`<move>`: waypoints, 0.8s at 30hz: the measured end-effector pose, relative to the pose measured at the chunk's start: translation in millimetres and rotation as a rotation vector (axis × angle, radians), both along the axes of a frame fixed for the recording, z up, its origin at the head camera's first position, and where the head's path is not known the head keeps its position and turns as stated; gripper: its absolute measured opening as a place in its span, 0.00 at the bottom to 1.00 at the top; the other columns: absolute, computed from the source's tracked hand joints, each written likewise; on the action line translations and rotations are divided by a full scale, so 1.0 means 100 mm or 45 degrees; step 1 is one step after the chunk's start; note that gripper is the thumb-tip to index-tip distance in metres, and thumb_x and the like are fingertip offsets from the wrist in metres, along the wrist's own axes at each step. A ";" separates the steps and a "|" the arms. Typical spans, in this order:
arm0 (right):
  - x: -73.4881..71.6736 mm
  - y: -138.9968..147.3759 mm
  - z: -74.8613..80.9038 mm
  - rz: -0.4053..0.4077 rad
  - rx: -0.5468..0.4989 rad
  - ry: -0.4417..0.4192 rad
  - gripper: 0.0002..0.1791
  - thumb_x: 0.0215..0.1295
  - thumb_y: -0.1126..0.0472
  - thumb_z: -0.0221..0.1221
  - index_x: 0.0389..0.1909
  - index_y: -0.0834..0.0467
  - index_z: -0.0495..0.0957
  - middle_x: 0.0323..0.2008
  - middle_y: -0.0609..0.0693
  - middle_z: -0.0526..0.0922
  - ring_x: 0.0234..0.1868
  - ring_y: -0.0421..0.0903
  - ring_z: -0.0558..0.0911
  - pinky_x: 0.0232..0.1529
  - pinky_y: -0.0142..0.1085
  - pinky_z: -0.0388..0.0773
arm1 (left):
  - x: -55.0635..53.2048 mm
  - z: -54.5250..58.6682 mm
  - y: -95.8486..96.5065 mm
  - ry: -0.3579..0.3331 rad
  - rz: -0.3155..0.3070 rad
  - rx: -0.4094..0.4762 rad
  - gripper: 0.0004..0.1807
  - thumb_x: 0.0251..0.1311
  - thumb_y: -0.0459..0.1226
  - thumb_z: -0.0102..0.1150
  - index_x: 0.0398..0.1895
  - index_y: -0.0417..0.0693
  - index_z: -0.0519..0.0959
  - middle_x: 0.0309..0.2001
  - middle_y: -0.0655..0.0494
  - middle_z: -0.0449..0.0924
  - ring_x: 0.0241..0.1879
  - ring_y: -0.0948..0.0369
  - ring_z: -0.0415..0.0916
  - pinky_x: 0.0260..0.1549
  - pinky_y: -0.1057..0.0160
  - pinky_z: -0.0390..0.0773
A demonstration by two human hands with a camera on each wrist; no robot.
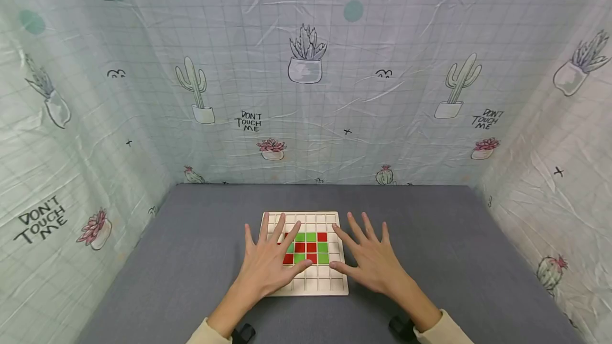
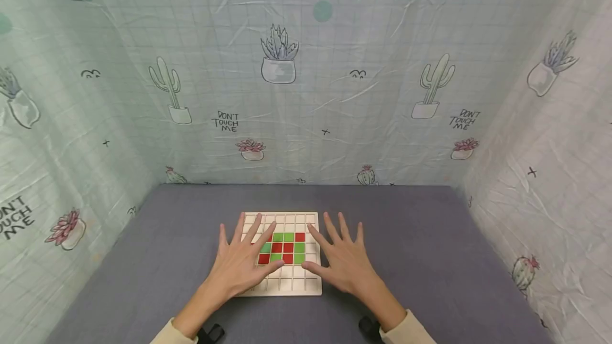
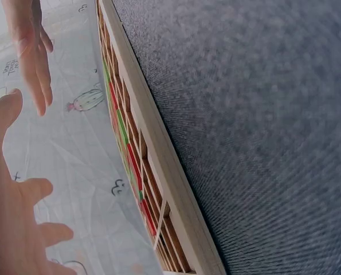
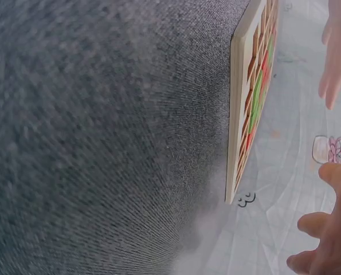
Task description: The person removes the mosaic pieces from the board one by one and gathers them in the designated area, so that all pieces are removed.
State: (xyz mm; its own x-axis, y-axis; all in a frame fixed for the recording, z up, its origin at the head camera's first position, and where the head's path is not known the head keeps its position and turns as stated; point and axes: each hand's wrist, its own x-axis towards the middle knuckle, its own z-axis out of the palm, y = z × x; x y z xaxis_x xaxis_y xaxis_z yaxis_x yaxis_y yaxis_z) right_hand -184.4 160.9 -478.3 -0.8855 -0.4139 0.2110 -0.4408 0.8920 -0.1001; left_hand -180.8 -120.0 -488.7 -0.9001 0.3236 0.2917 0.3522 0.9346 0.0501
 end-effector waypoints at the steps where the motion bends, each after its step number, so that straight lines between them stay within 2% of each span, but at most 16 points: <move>1: 0.00 0.00 0.00 0.001 0.001 0.001 0.47 0.63 0.19 0.48 0.81 0.34 0.58 0.83 0.53 0.51 0.82 0.66 0.51 0.69 0.80 0.48 | 0.00 0.00 0.00 -0.003 0.000 0.003 0.51 0.57 0.81 0.39 0.82 0.72 0.58 0.82 0.51 0.57 0.82 0.37 0.42 0.67 0.18 0.44; 6: -0.01 -0.02 0.00 0.000 0.002 -0.001 0.48 0.63 0.19 0.49 0.81 0.34 0.56 0.84 0.53 0.49 0.83 0.66 0.50 0.69 0.80 0.47 | 0.00 0.01 -0.01 0.000 0.019 -0.012 0.51 0.57 0.82 0.37 0.82 0.73 0.56 0.82 0.52 0.55 0.83 0.37 0.41 0.68 0.18 0.45; 14: -0.01 -0.07 0.02 -0.007 -0.002 -0.002 0.47 0.63 0.23 0.55 0.81 0.35 0.57 0.83 0.54 0.50 0.83 0.65 0.49 0.69 0.79 0.47 | -0.02 0.03 -0.08 -0.017 0.058 0.042 0.50 0.58 0.79 0.45 0.82 0.74 0.56 0.83 0.53 0.53 0.84 0.40 0.37 0.70 0.20 0.40; 24: -0.02 -0.10 0.05 0.012 -0.018 -0.029 0.46 0.66 0.25 0.54 0.81 0.36 0.57 0.83 0.55 0.51 0.83 0.66 0.51 0.69 0.78 0.50 | -0.04 0.03 -0.26 -0.019 0.105 0.101 0.51 0.57 0.80 0.43 0.82 0.74 0.56 0.83 0.53 0.51 0.84 0.40 0.39 0.70 0.21 0.42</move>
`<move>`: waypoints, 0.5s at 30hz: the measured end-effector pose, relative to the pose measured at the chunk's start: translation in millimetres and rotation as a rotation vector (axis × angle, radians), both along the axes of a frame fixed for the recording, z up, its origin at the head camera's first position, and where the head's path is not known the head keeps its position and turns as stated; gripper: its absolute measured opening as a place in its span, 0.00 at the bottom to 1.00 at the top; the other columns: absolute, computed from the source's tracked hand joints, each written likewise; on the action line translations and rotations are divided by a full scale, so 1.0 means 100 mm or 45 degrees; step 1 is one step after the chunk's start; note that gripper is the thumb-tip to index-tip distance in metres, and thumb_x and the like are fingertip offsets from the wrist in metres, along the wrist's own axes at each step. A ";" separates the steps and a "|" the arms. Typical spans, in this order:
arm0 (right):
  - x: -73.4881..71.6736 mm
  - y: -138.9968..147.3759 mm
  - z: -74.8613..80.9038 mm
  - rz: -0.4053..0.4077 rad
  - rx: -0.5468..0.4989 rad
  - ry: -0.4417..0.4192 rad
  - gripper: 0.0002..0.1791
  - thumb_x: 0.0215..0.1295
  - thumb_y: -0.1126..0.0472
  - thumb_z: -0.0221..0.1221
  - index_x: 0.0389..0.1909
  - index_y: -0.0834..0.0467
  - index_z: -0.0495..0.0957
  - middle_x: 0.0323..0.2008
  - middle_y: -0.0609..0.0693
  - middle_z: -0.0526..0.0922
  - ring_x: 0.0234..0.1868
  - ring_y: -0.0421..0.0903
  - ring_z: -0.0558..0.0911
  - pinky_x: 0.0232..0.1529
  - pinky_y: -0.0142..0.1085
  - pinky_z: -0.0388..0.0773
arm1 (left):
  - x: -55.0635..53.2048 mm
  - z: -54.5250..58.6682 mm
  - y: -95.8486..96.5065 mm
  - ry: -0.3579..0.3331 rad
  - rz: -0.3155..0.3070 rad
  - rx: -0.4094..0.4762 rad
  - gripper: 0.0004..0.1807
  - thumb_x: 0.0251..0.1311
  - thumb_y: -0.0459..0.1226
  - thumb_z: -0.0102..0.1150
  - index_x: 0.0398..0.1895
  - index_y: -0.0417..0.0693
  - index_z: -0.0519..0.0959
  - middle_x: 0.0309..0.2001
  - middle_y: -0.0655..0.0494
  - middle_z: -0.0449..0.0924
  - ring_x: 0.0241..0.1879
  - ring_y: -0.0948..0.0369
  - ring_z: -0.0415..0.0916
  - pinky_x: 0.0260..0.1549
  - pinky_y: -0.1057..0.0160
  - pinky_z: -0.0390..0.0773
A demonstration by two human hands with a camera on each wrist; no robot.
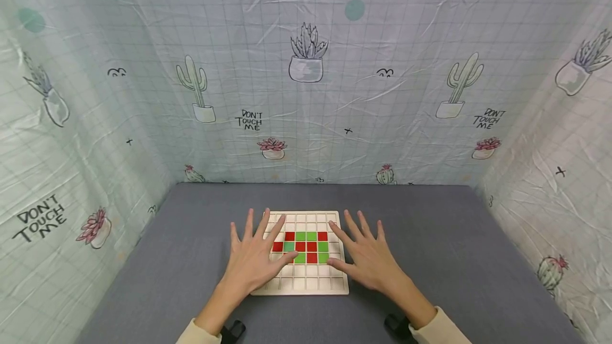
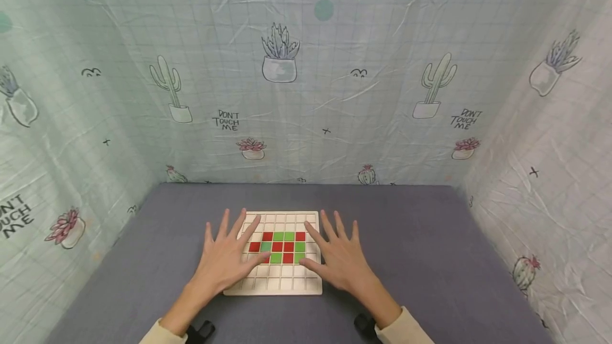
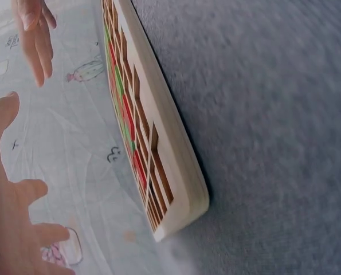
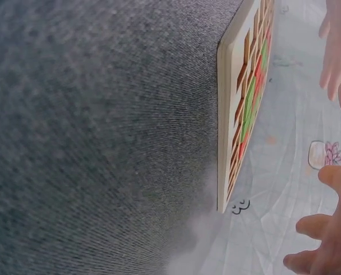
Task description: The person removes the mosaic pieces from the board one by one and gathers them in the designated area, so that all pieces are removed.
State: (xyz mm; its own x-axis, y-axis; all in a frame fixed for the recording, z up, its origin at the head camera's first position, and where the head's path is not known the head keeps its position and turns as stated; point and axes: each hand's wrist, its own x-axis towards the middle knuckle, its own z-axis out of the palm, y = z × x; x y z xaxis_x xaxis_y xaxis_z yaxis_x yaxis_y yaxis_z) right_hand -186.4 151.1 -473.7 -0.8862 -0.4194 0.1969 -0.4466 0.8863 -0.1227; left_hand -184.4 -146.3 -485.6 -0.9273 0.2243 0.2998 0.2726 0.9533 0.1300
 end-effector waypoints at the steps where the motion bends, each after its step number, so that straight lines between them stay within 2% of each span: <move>1: -0.01 0.00 0.00 0.006 0.002 -0.010 0.46 0.66 0.24 0.53 0.82 0.37 0.56 0.83 0.55 0.50 0.83 0.65 0.51 0.69 0.78 0.51 | 0.00 0.00 -0.02 -0.005 0.005 0.012 0.51 0.57 0.80 0.44 0.82 0.74 0.55 0.84 0.54 0.50 0.84 0.40 0.39 0.70 0.21 0.42; 8: -0.02 -0.02 0.02 0.035 -0.019 -0.007 0.45 0.68 0.29 0.56 0.82 0.40 0.58 0.83 0.57 0.53 0.81 0.65 0.57 0.67 0.75 0.60 | -0.04 0.02 -0.14 -0.025 0.033 0.062 0.51 0.59 0.78 0.44 0.83 0.73 0.53 0.84 0.52 0.51 0.84 0.40 0.38 0.70 0.22 0.46; 15: -0.05 -0.08 0.04 0.077 -0.056 -0.017 0.44 0.70 0.32 0.57 0.82 0.43 0.58 0.80 0.61 0.58 0.78 0.65 0.65 0.65 0.72 0.66 | -0.12 0.00 -0.26 -0.012 0.040 0.254 0.48 0.64 0.71 0.52 0.83 0.68 0.55 0.82 0.51 0.55 0.82 0.40 0.46 0.69 0.24 0.54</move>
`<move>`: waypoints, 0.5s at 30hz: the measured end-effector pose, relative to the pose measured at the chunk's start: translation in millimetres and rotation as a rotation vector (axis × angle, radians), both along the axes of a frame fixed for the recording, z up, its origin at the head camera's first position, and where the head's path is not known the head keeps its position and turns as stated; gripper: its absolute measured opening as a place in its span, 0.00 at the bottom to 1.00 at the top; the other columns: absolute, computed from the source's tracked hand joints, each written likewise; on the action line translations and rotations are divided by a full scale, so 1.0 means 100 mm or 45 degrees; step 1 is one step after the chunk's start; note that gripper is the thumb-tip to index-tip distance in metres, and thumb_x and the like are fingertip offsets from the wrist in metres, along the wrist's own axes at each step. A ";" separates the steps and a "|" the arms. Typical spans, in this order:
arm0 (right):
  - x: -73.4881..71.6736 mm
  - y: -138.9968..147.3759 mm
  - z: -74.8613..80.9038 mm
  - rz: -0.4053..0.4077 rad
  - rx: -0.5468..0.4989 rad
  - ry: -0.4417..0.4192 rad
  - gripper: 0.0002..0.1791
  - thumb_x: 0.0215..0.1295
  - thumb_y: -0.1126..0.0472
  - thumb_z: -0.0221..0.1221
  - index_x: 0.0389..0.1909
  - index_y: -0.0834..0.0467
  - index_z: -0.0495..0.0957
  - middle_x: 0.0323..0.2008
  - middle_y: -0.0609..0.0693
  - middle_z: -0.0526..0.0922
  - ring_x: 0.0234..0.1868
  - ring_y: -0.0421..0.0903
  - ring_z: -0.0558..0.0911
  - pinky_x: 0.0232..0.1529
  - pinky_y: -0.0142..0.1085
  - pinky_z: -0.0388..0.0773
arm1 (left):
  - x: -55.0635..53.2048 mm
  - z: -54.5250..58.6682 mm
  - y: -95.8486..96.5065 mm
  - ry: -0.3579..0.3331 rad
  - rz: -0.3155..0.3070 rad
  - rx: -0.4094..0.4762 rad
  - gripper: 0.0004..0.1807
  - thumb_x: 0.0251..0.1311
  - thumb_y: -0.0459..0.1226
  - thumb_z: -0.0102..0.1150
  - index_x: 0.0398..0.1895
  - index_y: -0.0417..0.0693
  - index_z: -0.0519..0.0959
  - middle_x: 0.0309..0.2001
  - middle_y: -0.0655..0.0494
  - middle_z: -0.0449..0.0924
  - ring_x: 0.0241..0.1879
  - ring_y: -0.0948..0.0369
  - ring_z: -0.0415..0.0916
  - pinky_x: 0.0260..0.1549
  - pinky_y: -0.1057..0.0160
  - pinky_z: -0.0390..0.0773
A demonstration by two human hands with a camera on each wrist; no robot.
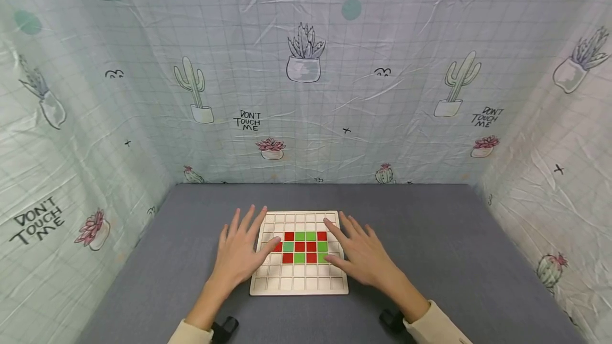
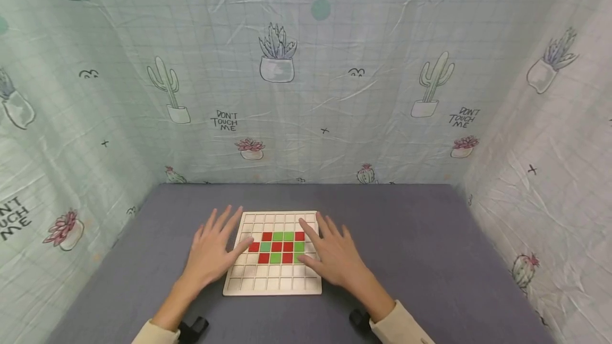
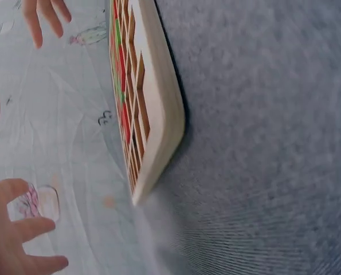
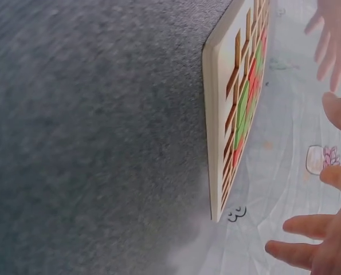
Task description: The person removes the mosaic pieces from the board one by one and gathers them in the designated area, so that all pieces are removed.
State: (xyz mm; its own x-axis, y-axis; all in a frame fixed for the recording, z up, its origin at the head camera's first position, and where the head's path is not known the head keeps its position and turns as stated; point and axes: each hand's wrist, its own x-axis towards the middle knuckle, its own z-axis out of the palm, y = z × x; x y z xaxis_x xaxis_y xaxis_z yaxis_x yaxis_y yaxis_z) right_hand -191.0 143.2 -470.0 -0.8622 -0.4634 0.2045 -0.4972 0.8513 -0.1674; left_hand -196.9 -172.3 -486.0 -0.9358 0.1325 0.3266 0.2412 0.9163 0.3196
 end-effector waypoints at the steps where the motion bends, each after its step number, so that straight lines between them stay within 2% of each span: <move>1: -0.01 -0.01 0.00 0.008 -0.006 -0.004 0.44 0.70 0.32 0.57 0.82 0.43 0.58 0.80 0.62 0.59 0.77 0.65 0.66 0.65 0.71 0.67 | -0.01 -0.01 -0.02 0.003 0.001 0.033 0.47 0.64 0.70 0.53 0.83 0.68 0.55 0.82 0.50 0.56 0.82 0.40 0.47 0.68 0.24 0.56; 4: -0.04 -0.06 0.00 0.024 -0.022 -0.018 0.44 0.70 0.33 0.58 0.82 0.44 0.57 0.79 0.62 0.60 0.75 0.64 0.68 0.65 0.69 0.68 | -0.05 -0.04 -0.09 -0.009 0.001 0.137 0.44 0.66 0.67 0.54 0.82 0.66 0.58 0.80 0.49 0.60 0.81 0.41 0.51 0.65 0.24 0.61; 7: -0.07 -0.11 0.02 0.041 -0.043 -0.025 0.44 0.70 0.34 0.59 0.82 0.44 0.58 0.78 0.62 0.63 0.72 0.64 0.72 0.63 0.67 0.71 | -0.09 -0.06 -0.15 -0.035 -0.010 0.247 0.41 0.69 0.64 0.54 0.82 0.67 0.59 0.77 0.48 0.66 0.78 0.42 0.59 0.61 0.26 0.66; 11: -0.12 -0.20 0.05 0.070 -0.057 -0.033 0.44 0.69 0.35 0.60 0.81 0.45 0.59 0.76 0.62 0.66 0.68 0.64 0.76 0.61 0.65 0.74 | -0.13 -0.10 -0.22 -0.099 -0.020 0.394 0.38 0.72 0.61 0.52 0.82 0.69 0.57 0.71 0.47 0.72 0.71 0.44 0.68 0.58 0.29 0.70; 15: -0.17 -0.30 0.07 0.094 -0.053 -0.052 0.44 0.70 0.36 0.60 0.81 0.45 0.59 0.74 0.60 0.70 0.63 0.61 0.81 0.57 0.61 0.78 | -0.17 -0.15 -0.26 -0.166 -0.029 0.544 0.36 0.75 0.59 0.50 0.82 0.67 0.57 0.64 0.46 0.77 0.65 0.46 0.74 0.57 0.35 0.73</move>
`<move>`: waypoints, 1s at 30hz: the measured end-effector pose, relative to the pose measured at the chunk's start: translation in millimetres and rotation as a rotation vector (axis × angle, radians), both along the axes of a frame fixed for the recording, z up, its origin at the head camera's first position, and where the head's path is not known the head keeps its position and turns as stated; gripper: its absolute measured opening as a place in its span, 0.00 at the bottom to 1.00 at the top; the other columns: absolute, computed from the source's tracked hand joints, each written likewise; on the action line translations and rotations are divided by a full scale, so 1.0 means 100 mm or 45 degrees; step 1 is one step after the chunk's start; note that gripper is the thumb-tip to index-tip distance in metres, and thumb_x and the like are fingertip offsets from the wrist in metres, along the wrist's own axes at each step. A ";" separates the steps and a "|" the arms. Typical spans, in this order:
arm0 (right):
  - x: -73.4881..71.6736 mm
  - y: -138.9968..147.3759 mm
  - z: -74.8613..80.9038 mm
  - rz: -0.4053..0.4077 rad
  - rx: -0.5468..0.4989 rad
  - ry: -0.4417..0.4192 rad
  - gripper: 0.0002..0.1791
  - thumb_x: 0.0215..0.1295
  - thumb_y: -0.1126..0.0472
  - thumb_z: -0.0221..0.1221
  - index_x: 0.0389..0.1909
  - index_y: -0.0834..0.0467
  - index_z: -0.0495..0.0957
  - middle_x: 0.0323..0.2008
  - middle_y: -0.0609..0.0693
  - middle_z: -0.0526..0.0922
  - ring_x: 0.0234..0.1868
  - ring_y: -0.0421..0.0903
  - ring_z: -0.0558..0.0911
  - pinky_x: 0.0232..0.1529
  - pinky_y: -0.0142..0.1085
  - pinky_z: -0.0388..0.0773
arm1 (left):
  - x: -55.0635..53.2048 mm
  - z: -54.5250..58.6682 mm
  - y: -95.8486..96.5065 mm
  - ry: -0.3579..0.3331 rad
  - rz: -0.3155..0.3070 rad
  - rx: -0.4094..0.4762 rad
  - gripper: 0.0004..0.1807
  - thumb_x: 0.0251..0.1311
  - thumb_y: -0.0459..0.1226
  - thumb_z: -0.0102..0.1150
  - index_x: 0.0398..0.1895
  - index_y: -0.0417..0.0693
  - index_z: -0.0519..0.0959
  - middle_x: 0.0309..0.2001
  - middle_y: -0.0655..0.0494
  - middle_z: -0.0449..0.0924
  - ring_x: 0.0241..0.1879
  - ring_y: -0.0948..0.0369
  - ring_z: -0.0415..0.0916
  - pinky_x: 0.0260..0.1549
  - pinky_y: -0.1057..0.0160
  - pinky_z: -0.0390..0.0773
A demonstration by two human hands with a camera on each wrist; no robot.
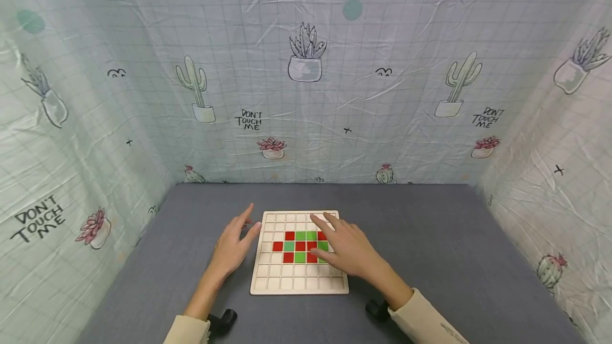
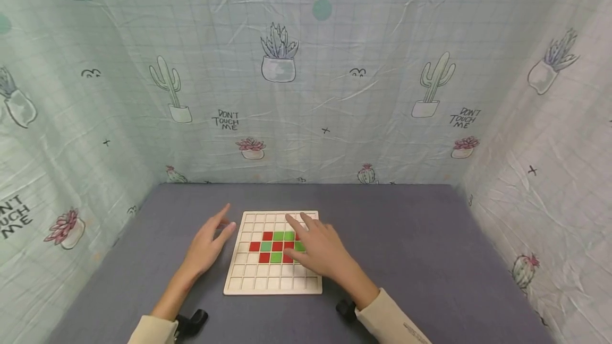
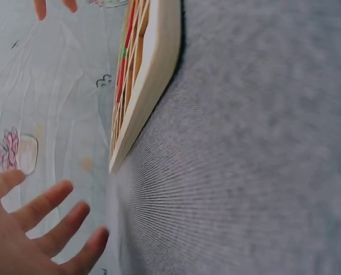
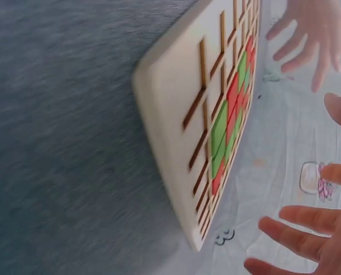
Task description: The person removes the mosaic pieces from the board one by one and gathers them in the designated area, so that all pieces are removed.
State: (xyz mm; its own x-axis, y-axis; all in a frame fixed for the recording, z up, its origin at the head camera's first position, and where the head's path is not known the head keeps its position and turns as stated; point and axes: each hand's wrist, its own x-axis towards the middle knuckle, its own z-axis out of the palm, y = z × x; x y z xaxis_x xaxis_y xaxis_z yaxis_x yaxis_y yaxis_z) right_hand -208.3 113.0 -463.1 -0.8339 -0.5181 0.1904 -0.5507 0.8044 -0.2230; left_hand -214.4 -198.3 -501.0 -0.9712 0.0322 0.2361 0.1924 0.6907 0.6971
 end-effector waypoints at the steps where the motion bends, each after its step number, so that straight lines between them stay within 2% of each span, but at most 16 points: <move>1: -0.01 -0.03 0.01 0.006 -0.005 -0.007 0.44 0.70 0.36 0.60 0.81 0.46 0.59 0.73 0.59 0.71 0.61 0.59 0.82 0.55 0.60 0.79 | -0.01 -0.01 -0.01 -0.016 -0.001 0.027 0.35 0.76 0.59 0.49 0.82 0.67 0.57 0.63 0.46 0.77 0.64 0.47 0.75 0.57 0.36 0.73; 5: -0.04 -0.13 0.05 0.040 -0.023 -0.036 0.42 0.71 0.37 0.60 0.81 0.47 0.60 0.68 0.55 0.75 0.52 0.50 0.84 0.46 0.48 0.82 | -0.06 -0.07 -0.04 -0.057 0.004 0.068 0.33 0.77 0.58 0.47 0.81 0.61 0.62 0.60 0.46 0.80 0.61 0.48 0.77 0.58 0.40 0.73; 9: -0.08 -0.24 0.08 0.079 -0.066 -0.073 0.39 0.73 0.40 0.59 0.79 0.48 0.62 0.64 0.53 0.78 0.48 0.47 0.83 0.41 0.43 0.81 | -0.09 -0.12 -0.06 -0.093 0.005 0.047 0.31 0.76 0.54 0.52 0.77 0.53 0.69 0.55 0.46 0.84 0.53 0.53 0.78 0.54 0.47 0.74; 13: -0.14 -0.33 0.07 0.091 -0.095 -0.117 0.37 0.72 0.42 0.60 0.78 0.48 0.65 0.63 0.53 0.78 0.48 0.47 0.84 0.42 0.45 0.82 | -0.11 -0.16 -0.08 -0.157 0.008 0.048 0.30 0.72 0.47 0.60 0.75 0.53 0.72 0.46 0.53 0.84 0.47 0.58 0.74 0.50 0.54 0.70; 16: -0.18 -0.39 0.07 0.102 -0.101 -0.149 0.36 0.72 0.43 0.61 0.78 0.47 0.65 0.63 0.52 0.78 0.47 0.47 0.85 0.45 0.46 0.82 | -0.12 -0.19 -0.11 -0.179 -0.002 0.056 0.30 0.69 0.43 0.64 0.74 0.53 0.72 0.42 0.56 0.84 0.45 0.60 0.73 0.50 0.55 0.68; 23: -0.26 -0.49 0.02 0.129 -0.090 -0.214 0.35 0.73 0.46 0.60 0.78 0.46 0.64 0.67 0.52 0.77 0.53 0.47 0.85 0.49 0.46 0.82 | -0.10 -0.21 -0.14 -0.220 -0.043 0.121 0.27 0.67 0.36 0.66 0.69 0.52 0.78 0.37 0.57 0.84 0.37 0.64 0.75 0.43 0.62 0.72; 30: -0.31 -0.56 -0.04 0.152 -0.105 -0.245 0.34 0.73 0.49 0.60 0.77 0.45 0.65 0.61 0.50 0.80 0.52 0.45 0.84 0.44 0.41 0.82 | -0.10 -0.19 -0.16 -0.273 -0.141 0.146 0.31 0.57 0.31 0.68 0.67 0.50 0.79 0.32 0.57 0.83 0.28 0.64 0.75 0.34 0.66 0.72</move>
State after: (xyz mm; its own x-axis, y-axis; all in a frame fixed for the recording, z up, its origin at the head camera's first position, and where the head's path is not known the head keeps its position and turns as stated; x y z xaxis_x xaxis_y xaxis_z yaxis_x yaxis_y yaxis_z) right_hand -239.2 56.6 -466.9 -0.7925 -0.6046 0.0796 -0.5819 0.7107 -0.3954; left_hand -224.5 -214.7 -520.5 -0.9915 0.1257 0.0339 0.1019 0.5878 0.8026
